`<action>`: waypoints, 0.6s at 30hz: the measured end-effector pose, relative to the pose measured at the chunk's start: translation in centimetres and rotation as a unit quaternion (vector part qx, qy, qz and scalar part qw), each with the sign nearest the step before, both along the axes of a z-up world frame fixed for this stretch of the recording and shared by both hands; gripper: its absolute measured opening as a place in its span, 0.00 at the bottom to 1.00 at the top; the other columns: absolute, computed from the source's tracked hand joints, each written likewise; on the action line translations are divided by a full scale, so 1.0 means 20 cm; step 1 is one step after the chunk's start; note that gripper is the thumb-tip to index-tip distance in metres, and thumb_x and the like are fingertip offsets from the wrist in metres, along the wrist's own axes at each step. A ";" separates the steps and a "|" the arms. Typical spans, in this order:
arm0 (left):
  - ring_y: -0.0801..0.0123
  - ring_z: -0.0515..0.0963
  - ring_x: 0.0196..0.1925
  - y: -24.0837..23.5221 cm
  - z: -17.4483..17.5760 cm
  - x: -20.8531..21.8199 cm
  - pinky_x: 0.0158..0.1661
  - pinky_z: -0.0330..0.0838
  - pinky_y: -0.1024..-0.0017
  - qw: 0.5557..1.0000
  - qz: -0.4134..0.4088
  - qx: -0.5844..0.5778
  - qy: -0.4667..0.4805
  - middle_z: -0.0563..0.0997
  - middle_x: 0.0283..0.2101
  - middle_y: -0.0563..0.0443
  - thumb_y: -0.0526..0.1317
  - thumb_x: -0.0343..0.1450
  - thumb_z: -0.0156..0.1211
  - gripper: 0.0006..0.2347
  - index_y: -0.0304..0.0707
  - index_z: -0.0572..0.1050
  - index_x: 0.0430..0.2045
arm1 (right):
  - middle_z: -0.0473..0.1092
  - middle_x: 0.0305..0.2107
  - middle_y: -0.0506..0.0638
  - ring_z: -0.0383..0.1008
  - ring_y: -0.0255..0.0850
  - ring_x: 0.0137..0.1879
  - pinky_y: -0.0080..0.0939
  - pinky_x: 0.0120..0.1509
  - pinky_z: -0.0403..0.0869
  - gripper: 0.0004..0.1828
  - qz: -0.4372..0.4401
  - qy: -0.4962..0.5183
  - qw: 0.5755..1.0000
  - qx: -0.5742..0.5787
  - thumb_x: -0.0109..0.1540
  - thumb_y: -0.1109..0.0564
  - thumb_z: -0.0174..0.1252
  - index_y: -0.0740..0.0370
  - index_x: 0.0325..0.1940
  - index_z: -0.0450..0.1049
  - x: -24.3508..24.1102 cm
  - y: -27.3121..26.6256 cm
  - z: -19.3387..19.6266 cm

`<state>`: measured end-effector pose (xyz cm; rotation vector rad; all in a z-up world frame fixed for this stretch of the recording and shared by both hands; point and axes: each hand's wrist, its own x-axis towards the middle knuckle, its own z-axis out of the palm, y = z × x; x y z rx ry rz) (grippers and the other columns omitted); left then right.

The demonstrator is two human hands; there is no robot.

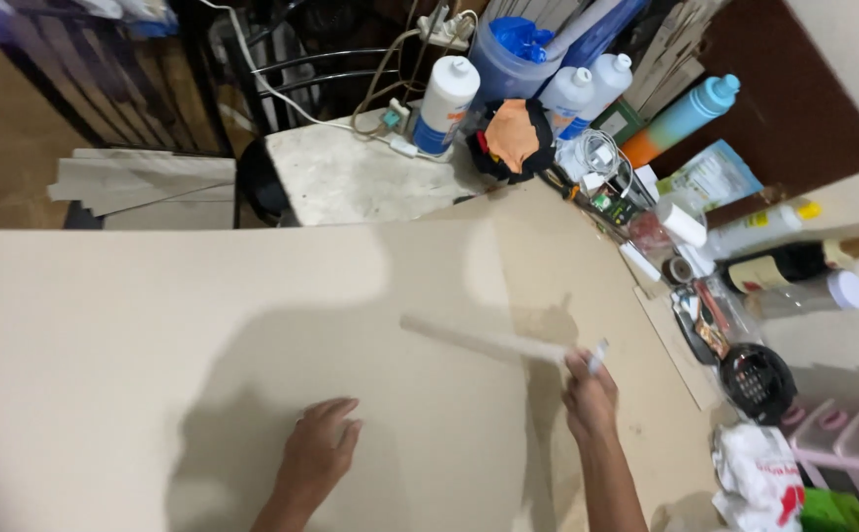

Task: Measuring and marking lines on a large sheet of cardboard using a ruler and a marker.

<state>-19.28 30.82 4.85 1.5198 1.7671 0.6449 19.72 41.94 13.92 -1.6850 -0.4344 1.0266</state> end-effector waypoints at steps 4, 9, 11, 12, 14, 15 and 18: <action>0.57 0.67 0.70 0.37 -0.11 0.23 0.61 0.66 0.56 0.975 -0.075 0.184 0.099 0.71 0.66 0.50 0.44 0.74 0.55 0.20 0.44 0.71 0.61 | 0.56 0.16 0.37 0.50 0.24 0.17 0.29 0.18 0.46 0.09 0.004 0.000 1.000 -0.019 0.57 0.59 0.66 0.51 0.39 0.74 -0.06 0.54 -0.13; 0.46 0.62 0.75 0.86 -0.16 0.40 0.64 0.60 0.48 0.908 -0.077 0.280 0.301 0.62 0.75 0.48 0.54 0.71 0.58 0.31 0.47 0.62 0.70 | 0.58 0.14 0.39 0.50 0.27 0.15 0.31 0.15 0.48 0.06 0.106 -0.063 0.991 -0.052 0.59 0.53 0.65 0.50 0.41 0.79 -0.11 0.97 -0.28; 0.45 0.62 0.74 0.98 -0.12 0.41 0.65 0.60 0.45 0.902 -0.070 0.264 0.333 0.62 0.75 0.47 0.56 0.72 0.54 0.31 0.45 0.62 0.70 | 0.64 0.18 0.40 0.51 0.28 0.17 0.31 0.17 0.49 0.07 0.116 -0.078 0.986 -0.087 0.58 0.53 0.67 0.50 0.40 0.81 -0.16 1.06 -0.25; 0.45 0.63 0.73 1.04 -0.09 0.41 0.65 0.61 0.41 0.893 -0.062 0.254 0.366 0.63 0.74 0.46 0.59 0.72 0.50 0.32 0.43 0.62 0.70 | 0.71 0.23 0.41 0.52 0.29 0.19 0.31 0.20 0.51 0.08 0.125 -0.094 0.981 -0.116 0.56 0.53 0.69 0.51 0.39 0.83 -0.18 1.10 -0.24; 0.43 0.65 0.72 1.15 -0.05 0.38 0.64 0.60 0.40 0.901 -0.066 0.243 0.352 0.65 0.73 0.43 0.61 0.71 0.52 0.33 0.39 0.63 0.68 | 0.72 0.25 0.40 0.59 0.29 0.27 0.29 0.30 0.57 0.09 0.143 -0.107 0.977 -0.117 0.57 0.52 0.69 0.54 0.41 0.84 -0.18 1.16 -0.24; 0.41 0.67 0.70 1.20 -0.04 0.37 0.62 0.60 0.38 0.909 -0.063 0.238 0.337 0.67 0.71 0.40 0.62 0.69 0.53 0.35 0.35 0.64 0.66 | 0.73 0.28 0.38 0.66 0.29 0.34 0.28 0.41 0.63 0.11 0.165 -0.125 0.972 -0.110 0.58 0.51 0.69 0.57 0.42 0.85 -0.17 1.19 -0.24; 0.54 0.68 0.72 1.25 0.02 0.38 0.64 0.61 0.39 0.909 -0.042 0.177 0.375 0.72 0.69 0.52 0.65 0.68 0.50 0.34 0.46 0.68 0.66 | 0.77 0.31 0.40 0.73 0.30 0.45 0.29 0.55 0.68 0.08 0.188 -0.122 0.971 -0.084 0.61 0.54 0.65 0.60 0.30 0.82 -0.19 1.21 -0.18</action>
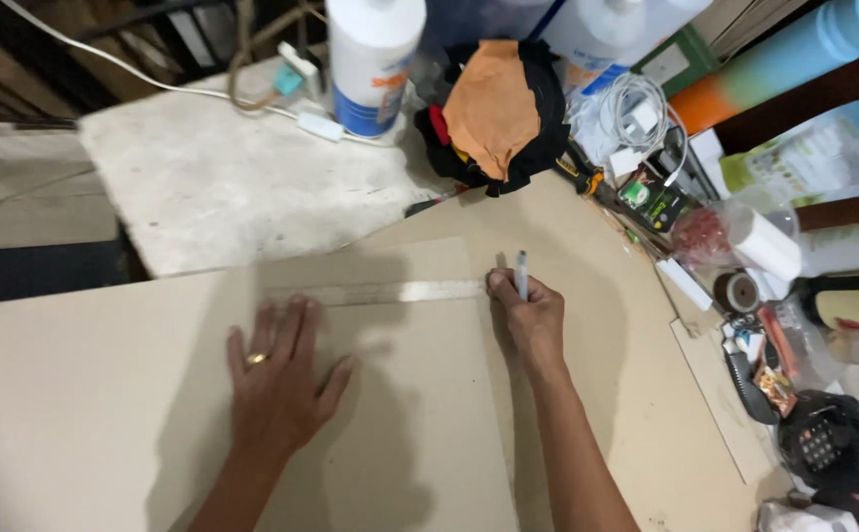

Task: Measuring and marking lines on a large sheet of cardboard using a ruler and a marker.

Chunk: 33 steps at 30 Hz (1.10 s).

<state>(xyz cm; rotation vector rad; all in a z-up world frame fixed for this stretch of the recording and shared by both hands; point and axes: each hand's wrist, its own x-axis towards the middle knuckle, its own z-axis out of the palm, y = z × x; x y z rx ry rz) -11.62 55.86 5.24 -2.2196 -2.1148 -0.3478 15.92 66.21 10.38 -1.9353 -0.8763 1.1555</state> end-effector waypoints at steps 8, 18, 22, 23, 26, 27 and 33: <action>0.53 0.69 0.70 0.03 -0.03 0.02 0.61 0.67 0.41 0.998 0.002 0.036 0.045 0.72 0.68 0.55 0.65 0.67 0.53 0.33 0.45 0.72 0.62 | 0.72 0.24 0.42 0.65 0.30 0.33 0.28 0.43 0.65 0.08 -0.007 -0.022 0.998 -0.055 0.60 0.56 0.67 0.61 0.39 0.86 0.02 0.06 -0.05; 0.41 0.71 0.71 0.01 -0.10 0.04 0.66 0.65 0.41 0.998 0.041 0.044 0.005 0.76 0.67 0.52 0.61 0.66 0.61 0.32 0.42 0.75 0.62 | 0.85 0.43 0.50 0.82 0.33 0.56 0.34 0.50 0.69 0.23 0.043 0.016 0.996 -0.073 0.60 0.56 0.64 0.62 0.11 0.73 0.07 0.11 -0.11; 0.43 0.70 0.72 0.01 -0.12 0.05 0.66 0.64 0.44 0.997 0.044 0.056 0.009 0.76 0.67 0.52 0.61 0.67 0.58 0.31 0.42 0.76 0.61 | 0.84 0.43 0.51 0.80 0.35 0.65 0.35 0.60 0.71 0.24 0.074 0.015 0.996 -0.044 0.62 0.55 0.60 0.62 0.11 0.73 0.11 0.13 -0.14; 0.43 0.70 0.72 0.01 -0.12 0.05 0.67 0.63 0.43 0.998 0.044 0.051 0.007 0.75 0.67 0.51 0.61 0.67 0.57 0.32 0.41 0.76 0.62 | 0.84 0.45 0.50 0.79 0.34 0.50 0.36 0.41 0.63 0.24 0.064 0.040 0.996 -0.053 0.63 0.56 0.59 0.64 0.11 0.73 0.11 0.13 -0.15; 0.45 0.70 0.72 0.01 -0.12 0.05 0.68 0.63 0.44 0.998 0.046 0.049 0.014 0.76 0.67 0.51 0.62 0.68 0.55 0.32 0.41 0.75 0.62 | 0.84 0.48 0.50 0.79 0.33 0.37 0.36 0.23 0.56 0.25 0.068 0.063 0.994 -0.058 0.64 0.56 0.59 0.65 0.12 0.73 0.12 0.13 -0.15; 0.46 0.70 0.71 0.02 -0.12 0.05 0.67 0.64 0.45 0.998 0.044 0.051 0.021 0.77 0.66 0.52 0.62 0.68 0.55 0.32 0.42 0.76 0.62 | 0.84 0.49 0.50 0.80 0.32 0.40 0.37 0.24 0.57 0.25 0.081 0.059 0.993 -0.056 0.63 0.55 0.59 0.65 0.12 0.73 0.13 0.12 -0.15; 0.46 0.70 0.73 0.00 -0.15 0.05 0.69 0.61 0.45 0.998 0.050 0.035 0.006 0.75 0.68 0.53 0.62 0.68 0.53 0.32 0.45 0.73 0.64 | 0.85 0.45 0.53 0.81 0.34 0.63 0.37 0.41 0.69 0.25 0.086 0.037 0.994 -0.052 0.64 0.56 0.59 0.64 0.11 0.73 0.13 0.12 -0.17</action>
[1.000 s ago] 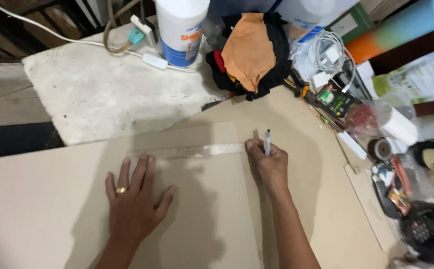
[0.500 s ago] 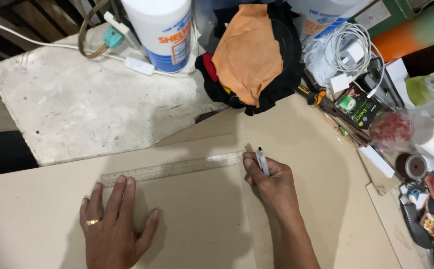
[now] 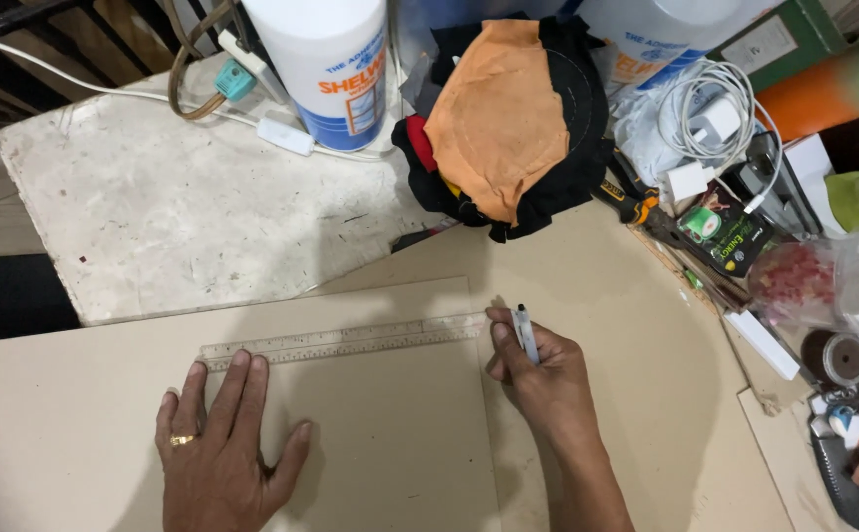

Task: Measuring and marking lines on a large sheet of cardboard using a ruler and a marker.

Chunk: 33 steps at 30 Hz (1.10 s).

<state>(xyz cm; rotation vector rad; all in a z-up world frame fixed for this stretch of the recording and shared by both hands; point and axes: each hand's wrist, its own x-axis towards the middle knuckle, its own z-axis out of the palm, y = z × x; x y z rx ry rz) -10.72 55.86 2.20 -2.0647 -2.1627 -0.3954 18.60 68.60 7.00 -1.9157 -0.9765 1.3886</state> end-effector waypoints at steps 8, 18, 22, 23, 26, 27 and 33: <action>0.48 0.71 0.71 0.01 0.01 0.00 0.69 0.63 0.46 1.000 0.000 0.005 0.015 0.76 0.67 0.53 0.62 0.68 0.54 0.32 0.44 0.75 0.63 | 0.85 0.36 0.53 0.81 0.36 0.65 0.34 0.61 0.73 0.26 0.020 -0.025 0.999 0.036 0.65 0.56 0.57 0.63 0.11 0.73 -0.01 -0.01 -0.01; 0.47 0.75 0.66 0.03 0.02 -0.01 0.65 0.65 0.49 0.999 -0.018 0.036 0.025 0.79 0.64 0.50 0.61 0.67 0.56 0.30 0.42 0.79 0.58 | 0.63 0.12 0.44 0.58 0.33 0.23 0.35 0.30 0.61 0.20 -0.054 -0.093 0.994 0.005 0.63 0.56 0.67 0.63 0.17 0.76 -0.15 0.02 0.12; 0.46 0.74 0.67 0.03 0.01 -0.01 0.65 0.66 0.48 0.999 -0.016 0.032 0.022 0.79 0.64 0.49 0.61 0.67 0.56 0.30 0.41 0.78 0.58 | 0.69 0.15 0.48 0.65 0.34 0.25 0.33 0.35 0.70 0.08 -0.082 -0.076 0.993 -0.029 0.61 0.57 0.67 0.63 0.36 0.89 -0.18 0.06 0.16; 0.47 0.74 0.66 0.03 0.01 -0.01 0.65 0.65 0.48 0.999 -0.019 0.035 0.021 0.79 0.63 0.49 0.61 0.67 0.56 0.30 0.41 0.78 0.58 | 0.70 0.15 0.48 0.66 0.33 0.25 0.33 0.36 0.71 0.08 -0.073 -0.093 0.992 -0.035 0.61 0.56 0.67 0.62 0.36 0.88 -0.17 0.06 0.15; 0.47 0.73 0.66 0.02 -0.01 -0.02 0.65 0.65 0.49 0.999 -0.019 0.035 0.018 0.79 0.63 0.50 0.61 0.67 0.56 0.30 0.42 0.79 0.58 | 0.72 0.14 0.47 0.69 0.32 0.25 0.32 0.38 0.73 0.08 -0.050 -0.115 0.992 -0.026 0.61 0.54 0.67 0.60 0.35 0.88 -0.15 0.05 0.12; 0.48 0.73 0.67 0.02 -0.01 -0.02 0.66 0.65 0.49 0.999 -0.016 0.032 0.017 0.78 0.63 0.51 0.61 0.67 0.56 0.30 0.43 0.79 0.58 | 0.72 0.14 0.47 0.70 0.32 0.26 0.31 0.40 0.75 0.09 -0.036 -0.120 0.992 -0.010 0.60 0.53 0.67 0.59 0.35 0.88 -0.14 0.05 0.10; 0.46 0.74 0.63 0.03 -0.01 -0.03 0.63 0.68 0.49 0.998 -0.031 0.055 0.009 0.80 0.62 0.49 0.60 0.66 0.58 0.28 0.44 0.80 0.56 | 0.71 0.14 0.47 0.68 0.32 0.25 0.32 0.41 0.74 0.08 -0.065 -0.092 0.994 -0.012 0.61 0.55 0.67 0.60 0.36 0.89 -0.17 0.05 0.14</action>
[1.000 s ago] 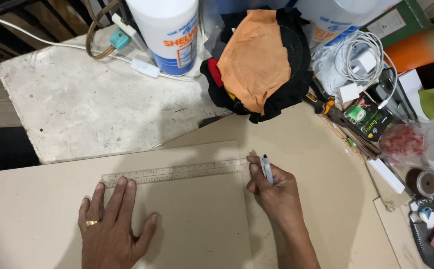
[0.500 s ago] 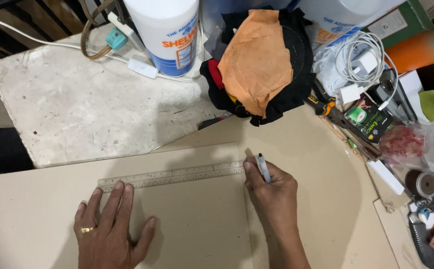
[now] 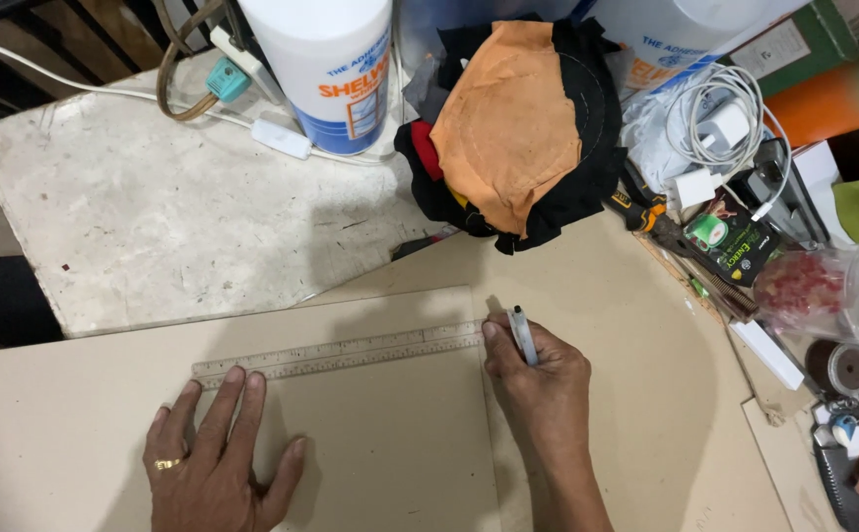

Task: Measuring and marking lines on a large sheet of cardboard using a ruler and a marker.

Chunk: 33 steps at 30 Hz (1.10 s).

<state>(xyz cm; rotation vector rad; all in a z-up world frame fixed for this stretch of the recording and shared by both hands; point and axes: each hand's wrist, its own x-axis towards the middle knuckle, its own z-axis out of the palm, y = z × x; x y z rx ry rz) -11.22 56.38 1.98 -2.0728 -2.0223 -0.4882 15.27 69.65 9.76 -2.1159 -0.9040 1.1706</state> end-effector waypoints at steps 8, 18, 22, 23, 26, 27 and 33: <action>0.50 0.75 0.67 0.00 0.02 0.02 0.65 0.67 0.51 0.999 0.032 -0.025 0.024 0.79 0.64 0.53 0.61 0.67 0.54 0.29 0.47 0.79 0.58 | 0.71 0.15 0.48 0.69 0.33 0.26 0.32 0.37 0.73 0.10 -0.019 -0.006 1.000 -0.015 0.60 0.54 0.67 0.61 0.39 0.89 -0.02 0.01 0.02; 0.50 0.74 0.66 0.01 0.02 0.02 0.62 0.71 0.49 0.999 0.025 -0.023 0.029 0.79 0.63 0.53 0.61 0.67 0.54 0.29 0.46 0.79 0.57 | 0.73 0.16 0.47 0.74 0.32 0.29 0.32 0.42 0.77 0.10 -0.019 -0.016 1.000 -0.015 0.60 0.54 0.68 0.60 0.40 0.89 -0.03 0.01 0.02; 0.49 0.75 0.67 0.00 0.00 0.02 0.63 0.70 0.48 0.999 0.033 -0.031 0.020 0.78 0.65 0.54 0.62 0.66 0.55 0.30 0.47 0.79 0.58 | 0.73 0.15 0.47 0.73 0.32 0.27 0.31 0.41 0.78 0.10 0.000 -0.033 0.999 -0.014 0.59 0.52 0.67 0.57 0.40 0.89 -0.01 0.01 0.00; 0.48 0.74 0.66 0.00 0.00 0.01 0.62 0.70 0.48 0.999 0.025 -0.024 0.021 0.79 0.64 0.53 0.62 0.66 0.56 0.30 0.46 0.79 0.57 | 0.73 0.15 0.47 0.72 0.32 0.27 0.32 0.40 0.77 0.10 -0.012 -0.016 1.000 -0.011 0.59 0.54 0.68 0.59 0.40 0.89 -0.02 0.01 0.01; 0.49 0.73 0.67 -0.01 -0.01 0.01 0.63 0.69 0.49 0.999 0.021 -0.019 0.014 0.79 0.63 0.52 0.61 0.66 0.56 0.29 0.45 0.79 0.57 | 0.70 0.15 0.47 0.69 0.33 0.27 0.33 0.38 0.75 0.09 -0.034 0.002 0.999 -0.021 0.60 0.56 0.68 0.61 0.39 0.89 -0.04 0.02 0.05; 0.49 0.73 0.68 -0.01 -0.02 0.01 0.65 0.67 0.50 0.999 0.025 -0.021 0.006 0.79 0.64 0.52 0.61 0.66 0.56 0.29 0.45 0.79 0.58 | 0.68 0.16 0.47 0.66 0.34 0.26 0.33 0.37 0.73 0.08 -0.043 0.002 0.999 -0.034 0.60 0.56 0.67 0.60 0.38 0.89 -0.05 0.03 0.06; 0.50 0.70 0.69 -0.02 -0.02 0.01 0.64 0.68 0.49 1.000 0.021 -0.021 0.003 0.77 0.64 0.52 0.61 0.66 0.57 0.29 0.45 0.79 0.58 | 0.71 0.16 0.46 0.69 0.33 0.28 0.31 0.41 0.75 0.09 -0.032 -0.010 0.999 -0.028 0.60 0.55 0.68 0.59 0.39 0.90 -0.04 0.02 0.04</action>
